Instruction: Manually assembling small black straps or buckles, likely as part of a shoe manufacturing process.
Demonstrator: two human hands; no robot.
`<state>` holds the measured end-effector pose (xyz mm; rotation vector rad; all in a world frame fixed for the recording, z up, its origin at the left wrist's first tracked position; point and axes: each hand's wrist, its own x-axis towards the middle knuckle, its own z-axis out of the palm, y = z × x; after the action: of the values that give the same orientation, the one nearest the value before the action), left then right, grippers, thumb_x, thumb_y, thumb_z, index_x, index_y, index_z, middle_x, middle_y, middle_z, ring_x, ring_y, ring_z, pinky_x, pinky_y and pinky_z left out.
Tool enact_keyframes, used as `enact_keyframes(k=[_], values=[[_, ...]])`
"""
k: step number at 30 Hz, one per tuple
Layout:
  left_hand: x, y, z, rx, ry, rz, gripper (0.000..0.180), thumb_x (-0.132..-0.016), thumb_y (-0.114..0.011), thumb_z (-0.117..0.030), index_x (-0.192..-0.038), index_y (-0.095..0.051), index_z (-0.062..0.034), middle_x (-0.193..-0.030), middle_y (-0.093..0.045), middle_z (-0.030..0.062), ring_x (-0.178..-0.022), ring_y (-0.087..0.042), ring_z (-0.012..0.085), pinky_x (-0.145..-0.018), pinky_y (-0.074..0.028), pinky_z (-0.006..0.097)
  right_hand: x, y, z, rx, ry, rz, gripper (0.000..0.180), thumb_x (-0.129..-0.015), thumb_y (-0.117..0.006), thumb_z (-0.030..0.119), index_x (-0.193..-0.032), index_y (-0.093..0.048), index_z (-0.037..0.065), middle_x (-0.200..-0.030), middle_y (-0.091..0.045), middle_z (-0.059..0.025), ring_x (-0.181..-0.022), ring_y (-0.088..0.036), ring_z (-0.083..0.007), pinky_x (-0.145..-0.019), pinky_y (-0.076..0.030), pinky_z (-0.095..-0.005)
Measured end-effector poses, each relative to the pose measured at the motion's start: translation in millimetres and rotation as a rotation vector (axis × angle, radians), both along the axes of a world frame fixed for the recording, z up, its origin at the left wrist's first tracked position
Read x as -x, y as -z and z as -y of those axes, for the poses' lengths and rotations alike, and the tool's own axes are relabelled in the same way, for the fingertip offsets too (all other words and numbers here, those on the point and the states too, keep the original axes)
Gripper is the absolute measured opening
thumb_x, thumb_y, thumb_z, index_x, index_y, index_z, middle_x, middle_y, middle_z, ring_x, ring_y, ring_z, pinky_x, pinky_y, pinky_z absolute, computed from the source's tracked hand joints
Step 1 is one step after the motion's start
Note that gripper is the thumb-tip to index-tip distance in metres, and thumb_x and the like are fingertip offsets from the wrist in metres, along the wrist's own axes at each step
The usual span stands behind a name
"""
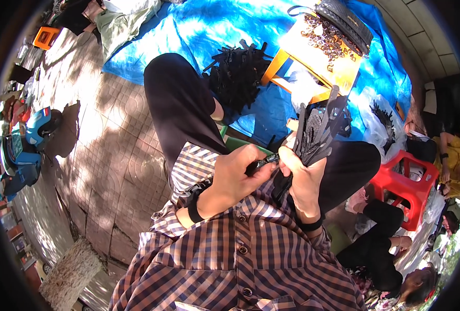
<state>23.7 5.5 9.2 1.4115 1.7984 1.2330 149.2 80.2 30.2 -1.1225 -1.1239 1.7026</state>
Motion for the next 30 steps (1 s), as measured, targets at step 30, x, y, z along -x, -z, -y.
enact_keyframes(k=[30], values=[[2.0, 13.3, -0.8, 0.014, 0.304, 0.850, 0.014, -0.098, -0.048, -0.015, -0.104, -0.039, -0.0059, -0.081, -0.061, 0.0079, -0.051, -0.050, 0.0065, -0.048, -0.038, 0.018, -6.2, 1.6, -18.4, 0.028, -0.168, 0.078, 0.024, -0.080, -0.070, 0.005, -0.102, -0.062, -0.001, -0.065, -0.056, 0.0015, -0.051, -0.049, -0.0049, -0.048, -0.039, -0.0199]])
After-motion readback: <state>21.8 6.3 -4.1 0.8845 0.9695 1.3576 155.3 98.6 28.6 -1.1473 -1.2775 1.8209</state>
